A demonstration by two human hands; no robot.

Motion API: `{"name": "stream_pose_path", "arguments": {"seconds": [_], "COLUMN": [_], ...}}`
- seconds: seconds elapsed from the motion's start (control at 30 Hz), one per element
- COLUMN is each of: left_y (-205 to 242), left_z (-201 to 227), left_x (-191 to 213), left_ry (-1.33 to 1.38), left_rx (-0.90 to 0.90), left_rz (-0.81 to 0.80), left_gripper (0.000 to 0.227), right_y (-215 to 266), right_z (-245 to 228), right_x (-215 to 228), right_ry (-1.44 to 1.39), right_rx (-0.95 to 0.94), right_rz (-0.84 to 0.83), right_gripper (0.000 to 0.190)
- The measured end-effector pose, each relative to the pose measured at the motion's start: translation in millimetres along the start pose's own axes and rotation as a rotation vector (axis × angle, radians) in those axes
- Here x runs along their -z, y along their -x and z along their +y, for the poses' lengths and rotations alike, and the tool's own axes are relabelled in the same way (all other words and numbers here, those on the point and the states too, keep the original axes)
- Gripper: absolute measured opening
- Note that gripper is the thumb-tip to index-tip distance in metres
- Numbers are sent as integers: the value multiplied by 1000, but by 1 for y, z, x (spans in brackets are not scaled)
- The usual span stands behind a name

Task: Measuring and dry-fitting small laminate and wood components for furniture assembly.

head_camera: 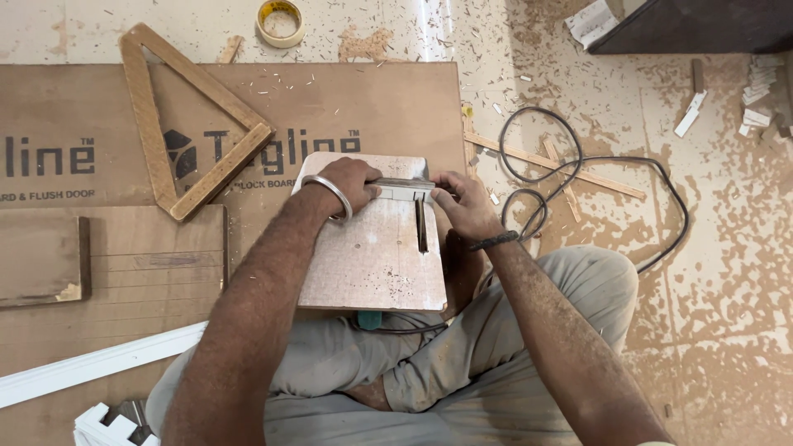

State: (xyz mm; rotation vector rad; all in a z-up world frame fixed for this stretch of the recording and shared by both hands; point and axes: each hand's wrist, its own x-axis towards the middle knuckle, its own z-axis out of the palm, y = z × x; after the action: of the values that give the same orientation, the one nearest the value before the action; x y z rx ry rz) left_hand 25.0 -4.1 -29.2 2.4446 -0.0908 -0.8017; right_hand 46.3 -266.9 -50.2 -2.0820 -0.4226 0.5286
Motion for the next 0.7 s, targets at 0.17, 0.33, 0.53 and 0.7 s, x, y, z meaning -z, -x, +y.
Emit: {"name": "stream_pose_path", "arguments": {"seconds": [0.17, 0.33, 0.53, 0.7], "left_y": [5, 11, 6, 7], "left_z": [4, 8, 2, 1], "left_x": [0, 3, -4, -6], "left_ry": [7, -2, -13, -31], "left_rx": [3, -6, -23, -76], "left_rz": [7, -2, 7, 32], "left_gripper": [32, 33, 34, 34], "right_y": [4, 8, 10, 15], "right_z": [-4, -6, 1, -4], "right_x": [0, 0, 0, 1], "right_ry": [16, 56, 45, 109], "right_rx": [-16, -35, -33, -14], "right_rz": [11, 11, 17, 31], "right_gripper": [25, 25, 27, 27]}}
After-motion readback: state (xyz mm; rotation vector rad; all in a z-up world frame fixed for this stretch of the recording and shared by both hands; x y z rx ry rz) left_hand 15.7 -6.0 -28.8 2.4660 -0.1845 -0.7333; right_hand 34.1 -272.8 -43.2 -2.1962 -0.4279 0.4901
